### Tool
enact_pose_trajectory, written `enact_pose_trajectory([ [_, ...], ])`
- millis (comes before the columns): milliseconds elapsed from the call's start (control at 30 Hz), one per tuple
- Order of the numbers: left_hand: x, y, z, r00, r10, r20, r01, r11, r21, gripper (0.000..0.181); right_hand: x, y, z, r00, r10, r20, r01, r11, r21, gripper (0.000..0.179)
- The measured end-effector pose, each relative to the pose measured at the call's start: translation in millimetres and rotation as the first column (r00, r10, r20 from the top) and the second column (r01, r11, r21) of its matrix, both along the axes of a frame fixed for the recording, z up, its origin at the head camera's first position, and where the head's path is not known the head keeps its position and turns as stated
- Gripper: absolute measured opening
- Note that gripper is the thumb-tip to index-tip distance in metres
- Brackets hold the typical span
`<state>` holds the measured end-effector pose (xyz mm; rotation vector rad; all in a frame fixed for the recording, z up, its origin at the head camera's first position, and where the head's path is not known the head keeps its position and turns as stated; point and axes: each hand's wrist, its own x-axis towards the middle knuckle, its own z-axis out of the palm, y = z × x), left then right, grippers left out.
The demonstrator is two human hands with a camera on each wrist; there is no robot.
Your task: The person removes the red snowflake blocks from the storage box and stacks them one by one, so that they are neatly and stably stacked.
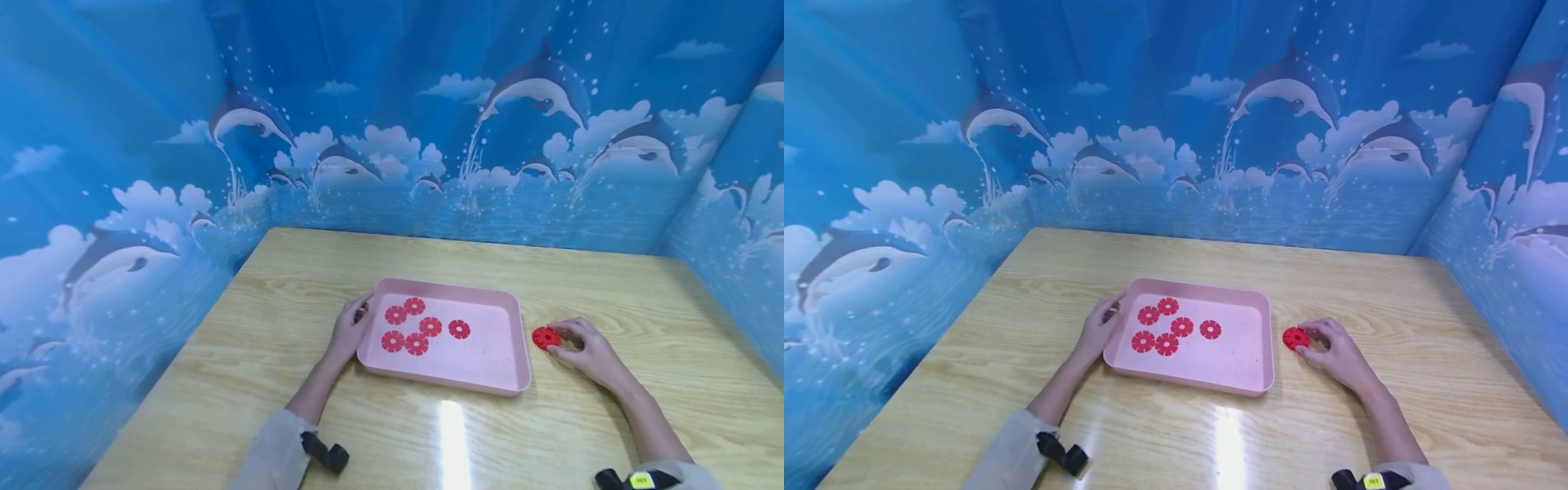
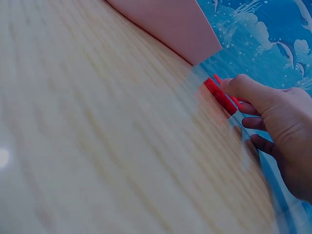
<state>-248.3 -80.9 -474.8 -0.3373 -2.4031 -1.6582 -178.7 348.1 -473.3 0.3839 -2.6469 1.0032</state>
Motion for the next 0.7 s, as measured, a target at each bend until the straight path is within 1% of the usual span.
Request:
enact_pose_trajectory([
  [200,-0.6,-0.4,-1.4,1.000,-0.001,-0.018,0.001,1.000,0.003,0.039,0.0,-0.4,0.1,1.000,0.002,0.009,-0.002,1.000,0.003,0.036],
  [500,-2.5,-0.7,-3.1,1.000,0.001,0.014,-0.001,1.000,0.005,0.040,0.3,-1.0,-0.3,1.000,0.013,0.008,-0.013,1.000,-0.011,0.036],
  [700,-1.6,0.2,-1.4,1.000,0.006,0.027,-0.006,1.000,0.001,0.041,0.2,-1.0,-0.7,1.000,-0.008,0.023,0.009,1.000,-0.006,0.036],
])
